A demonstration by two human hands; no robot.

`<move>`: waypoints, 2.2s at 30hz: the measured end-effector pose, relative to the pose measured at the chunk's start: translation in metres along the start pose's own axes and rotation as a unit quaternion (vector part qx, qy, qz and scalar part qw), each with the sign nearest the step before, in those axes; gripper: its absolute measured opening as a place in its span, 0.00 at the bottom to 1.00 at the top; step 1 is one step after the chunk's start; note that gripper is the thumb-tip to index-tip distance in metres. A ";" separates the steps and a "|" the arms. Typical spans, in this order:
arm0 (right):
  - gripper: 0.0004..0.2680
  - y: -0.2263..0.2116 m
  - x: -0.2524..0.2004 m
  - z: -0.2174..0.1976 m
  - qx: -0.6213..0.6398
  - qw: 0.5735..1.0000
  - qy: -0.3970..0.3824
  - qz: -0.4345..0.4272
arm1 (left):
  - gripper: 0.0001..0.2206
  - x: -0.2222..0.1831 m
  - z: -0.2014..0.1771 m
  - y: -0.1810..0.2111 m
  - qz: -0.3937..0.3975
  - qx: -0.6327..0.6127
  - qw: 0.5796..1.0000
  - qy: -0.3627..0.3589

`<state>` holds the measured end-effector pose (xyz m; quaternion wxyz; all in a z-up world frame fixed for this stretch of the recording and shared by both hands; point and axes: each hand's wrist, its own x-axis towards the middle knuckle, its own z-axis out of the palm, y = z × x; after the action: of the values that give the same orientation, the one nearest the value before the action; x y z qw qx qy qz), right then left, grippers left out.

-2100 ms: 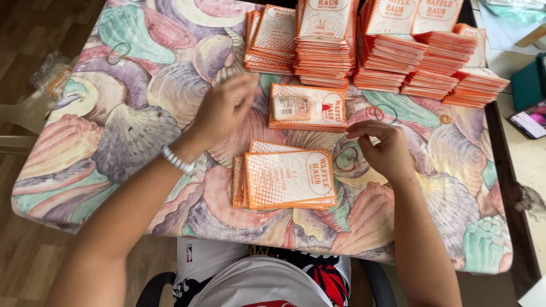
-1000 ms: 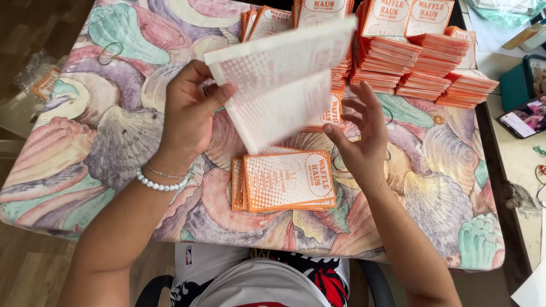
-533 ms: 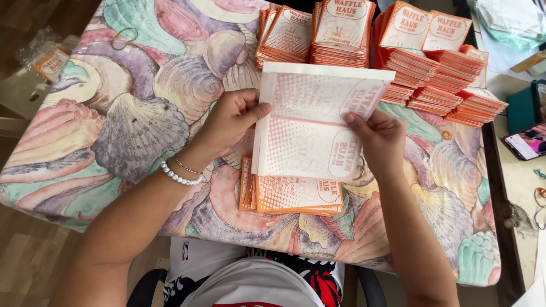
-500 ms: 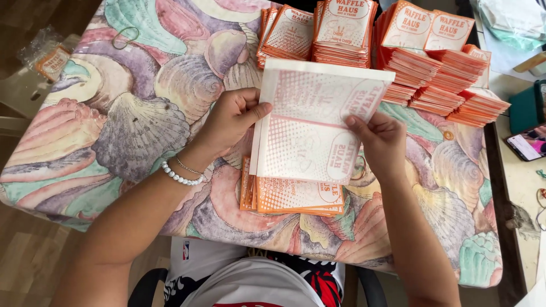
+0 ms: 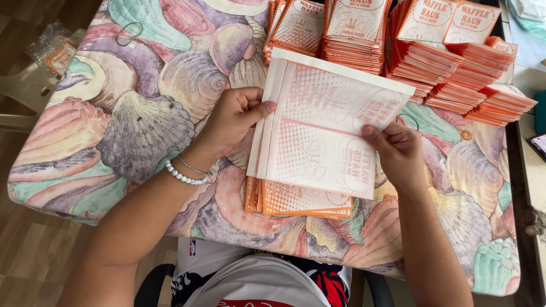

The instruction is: The person is sorting and organizing stacks of orange paper bags on a table, occasionally unfolding them to check or align them.

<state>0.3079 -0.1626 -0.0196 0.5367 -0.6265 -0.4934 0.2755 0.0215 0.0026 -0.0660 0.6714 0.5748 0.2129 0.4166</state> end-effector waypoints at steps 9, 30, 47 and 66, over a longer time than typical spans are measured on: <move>0.19 0.015 0.002 -0.018 -0.079 0.996 0.017 -0.021 | 0.12 0.007 -0.068 0.068 -0.047 0.110 0.980 0.161; 0.13 0.008 -0.002 -0.006 0.111 0.989 0.059 -0.077 | 0.04 -0.017 0.024 0.052 0.050 0.040 0.998 -0.001; 0.06 0.009 -0.012 -0.018 -0.043 0.991 0.120 -0.045 | 0.03 -0.004 -0.010 0.051 0.040 0.048 0.997 0.050; 0.06 0.018 -0.003 -0.020 -0.042 0.996 0.067 -0.034 | 0.08 0.008 -0.048 0.050 -0.026 0.062 0.989 0.131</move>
<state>0.3301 -0.1728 -0.0314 0.5512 -0.6482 -0.4886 0.1931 -0.0262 0.0372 -0.0287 0.6111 0.5500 0.3397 0.4568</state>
